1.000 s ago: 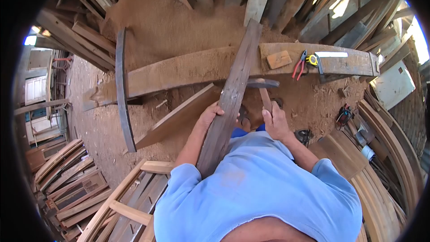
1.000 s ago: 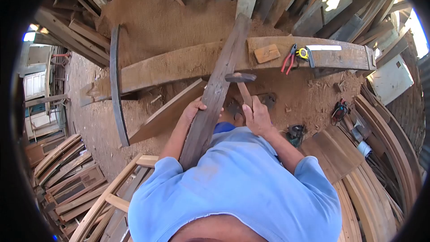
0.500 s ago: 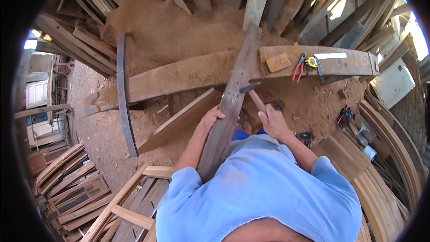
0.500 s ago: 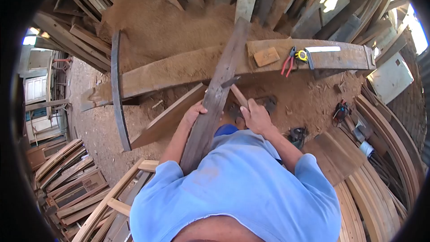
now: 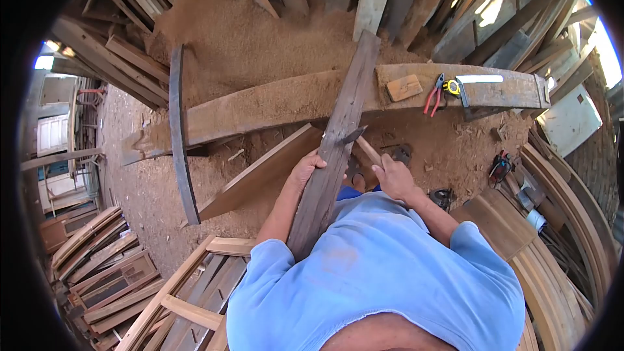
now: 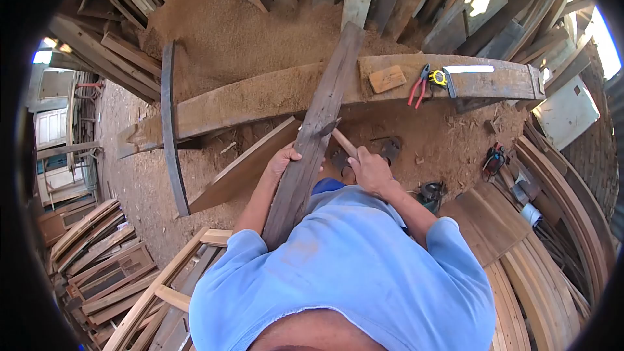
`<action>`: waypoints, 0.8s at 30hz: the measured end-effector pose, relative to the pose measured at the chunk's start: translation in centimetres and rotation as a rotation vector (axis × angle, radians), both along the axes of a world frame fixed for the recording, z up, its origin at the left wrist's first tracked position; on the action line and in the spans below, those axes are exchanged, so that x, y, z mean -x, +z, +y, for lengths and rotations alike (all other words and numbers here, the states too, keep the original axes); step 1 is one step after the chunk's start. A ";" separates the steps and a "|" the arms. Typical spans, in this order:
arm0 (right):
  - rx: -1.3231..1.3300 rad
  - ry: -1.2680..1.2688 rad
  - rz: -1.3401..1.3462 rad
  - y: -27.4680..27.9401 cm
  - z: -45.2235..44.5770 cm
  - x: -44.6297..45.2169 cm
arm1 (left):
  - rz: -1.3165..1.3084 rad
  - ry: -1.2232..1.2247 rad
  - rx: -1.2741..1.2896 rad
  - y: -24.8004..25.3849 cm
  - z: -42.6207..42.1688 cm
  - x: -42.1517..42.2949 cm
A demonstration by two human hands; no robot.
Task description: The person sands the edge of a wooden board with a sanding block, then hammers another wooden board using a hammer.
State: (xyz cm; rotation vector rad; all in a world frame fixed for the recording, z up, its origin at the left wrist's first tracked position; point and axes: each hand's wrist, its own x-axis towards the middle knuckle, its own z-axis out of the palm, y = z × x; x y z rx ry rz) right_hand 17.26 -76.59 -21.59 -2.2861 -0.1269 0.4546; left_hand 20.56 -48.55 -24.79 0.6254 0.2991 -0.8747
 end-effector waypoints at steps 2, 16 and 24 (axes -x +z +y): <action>0.044 0.034 0.086 0.2 0.0 -0.6 | -0.029 -0.002 -0.004 -0.3 0.1 -0.8; -0.263 -0.095 -0.178 4.6 1.8 -2.9 | -0.069 0.093 -0.119 2.0 -1.1 -0.1; 0.039 0.032 0.028 3.2 1.8 -2.9 | -0.178 0.066 -0.187 -0.5 -0.4 -0.4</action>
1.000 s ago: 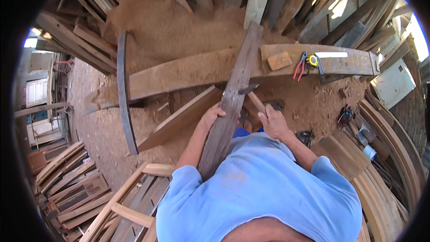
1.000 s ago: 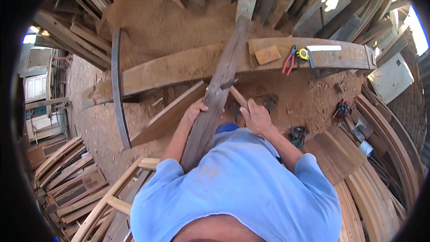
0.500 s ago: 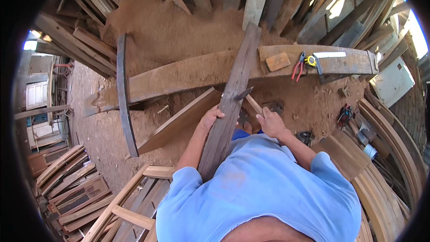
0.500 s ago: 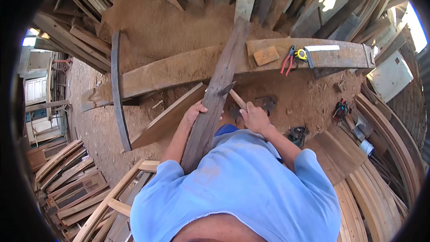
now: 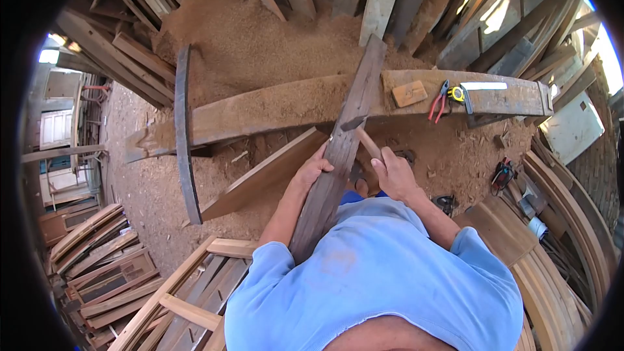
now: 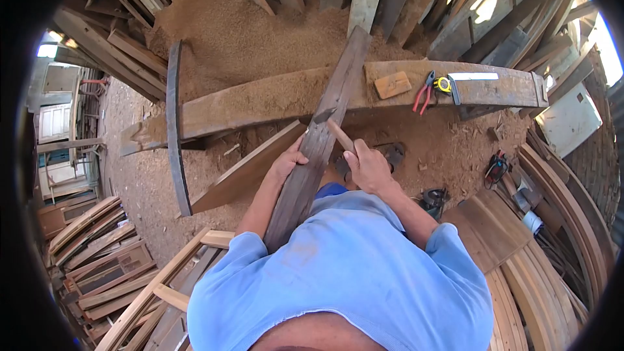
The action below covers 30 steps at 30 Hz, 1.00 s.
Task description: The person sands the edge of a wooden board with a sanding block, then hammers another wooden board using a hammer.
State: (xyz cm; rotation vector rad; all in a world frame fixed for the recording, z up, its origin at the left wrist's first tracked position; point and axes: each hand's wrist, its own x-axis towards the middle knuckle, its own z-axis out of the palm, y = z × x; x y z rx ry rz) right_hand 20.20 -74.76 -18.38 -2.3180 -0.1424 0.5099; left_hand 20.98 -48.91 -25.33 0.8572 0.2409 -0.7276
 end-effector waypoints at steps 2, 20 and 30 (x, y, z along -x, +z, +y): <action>-0.372 -0.160 -0.149 1.9 0.5 0.8 | 0.058 -0.009 0.008 2.1 -0.3 0.5; -0.258 -0.120 -0.025 0.9 0.9 0.4 | -0.018 -0.056 -0.179 2.1 0.1 -0.3; -0.259 -0.149 -0.044 1.2 0.6 0.4 | -0.049 -0.060 -0.207 3.1 -0.4 -0.6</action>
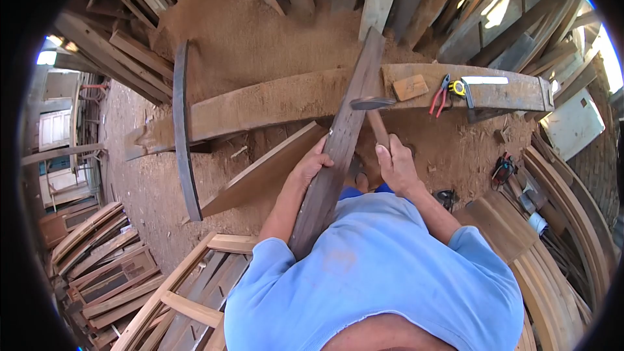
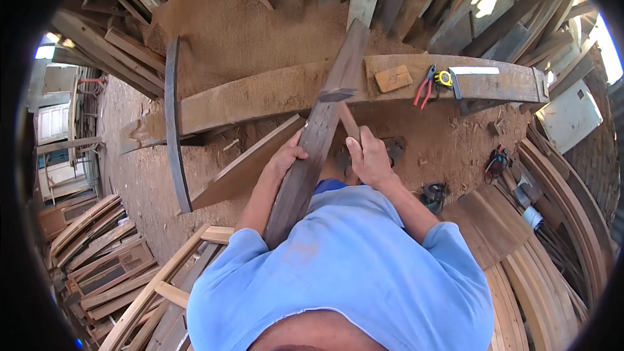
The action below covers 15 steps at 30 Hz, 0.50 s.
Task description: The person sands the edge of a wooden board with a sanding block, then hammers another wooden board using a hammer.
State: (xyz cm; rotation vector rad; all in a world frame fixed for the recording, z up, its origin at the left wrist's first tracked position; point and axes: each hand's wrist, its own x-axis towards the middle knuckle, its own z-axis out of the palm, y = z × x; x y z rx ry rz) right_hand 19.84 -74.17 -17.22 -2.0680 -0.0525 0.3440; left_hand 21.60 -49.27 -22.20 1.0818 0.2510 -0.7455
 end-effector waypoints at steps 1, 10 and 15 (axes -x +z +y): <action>-0.203 -0.148 -0.072 0.5 0.6 -0.3 | -0.005 -0.001 -0.003 -0.4 0.1 -0.1; -0.128 -0.108 -0.069 -0.7 0.6 0.5 | 0.067 -0.030 0.158 -1.1 0.5 0.2; 0.234 0.130 0.056 -5.3 0.0 0.4 | 0.035 0.024 0.136 -2.8 1.3 1.4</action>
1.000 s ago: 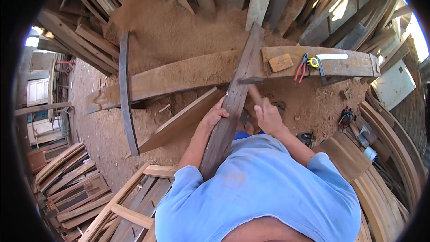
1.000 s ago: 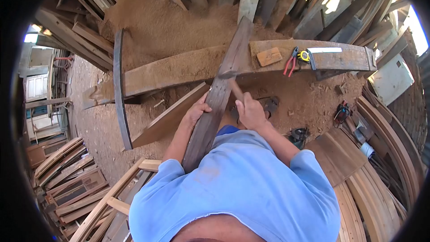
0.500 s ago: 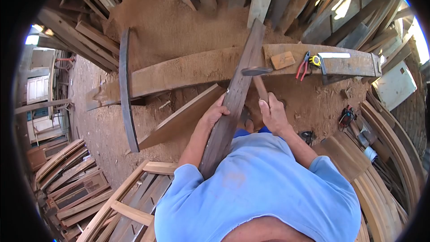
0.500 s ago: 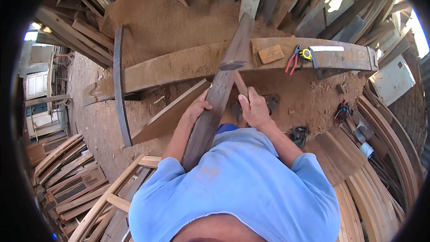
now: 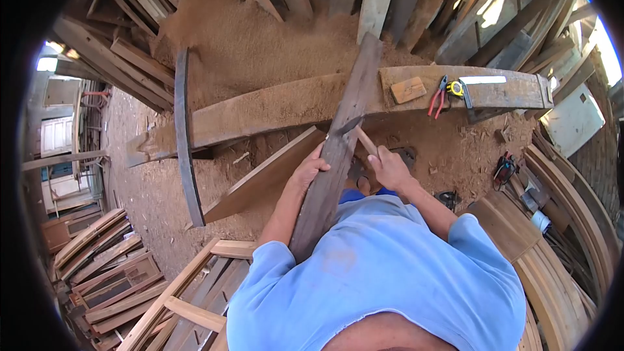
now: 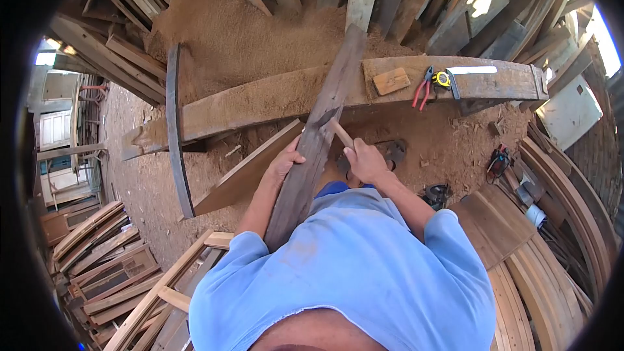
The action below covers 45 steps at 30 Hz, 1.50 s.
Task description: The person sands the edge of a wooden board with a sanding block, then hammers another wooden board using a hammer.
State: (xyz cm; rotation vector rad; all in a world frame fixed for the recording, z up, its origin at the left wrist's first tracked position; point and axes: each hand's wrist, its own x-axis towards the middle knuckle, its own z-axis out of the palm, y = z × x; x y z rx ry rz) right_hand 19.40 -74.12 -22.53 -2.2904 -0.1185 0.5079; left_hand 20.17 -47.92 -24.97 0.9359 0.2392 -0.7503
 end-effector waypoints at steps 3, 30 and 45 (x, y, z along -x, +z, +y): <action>-0.132 -0.147 -0.093 1.8 -1.3 -0.3 | 0.050 0.002 0.133 0.8 0.4 0.7; -0.265 -0.230 -0.047 1.9 -1.2 -0.1 | 0.094 0.090 0.156 -0.1 1.6 2.5; -0.114 -0.199 -0.073 1.1 -0.2 0.1 | 0.119 0.047 0.045 0.5 2.0 2.6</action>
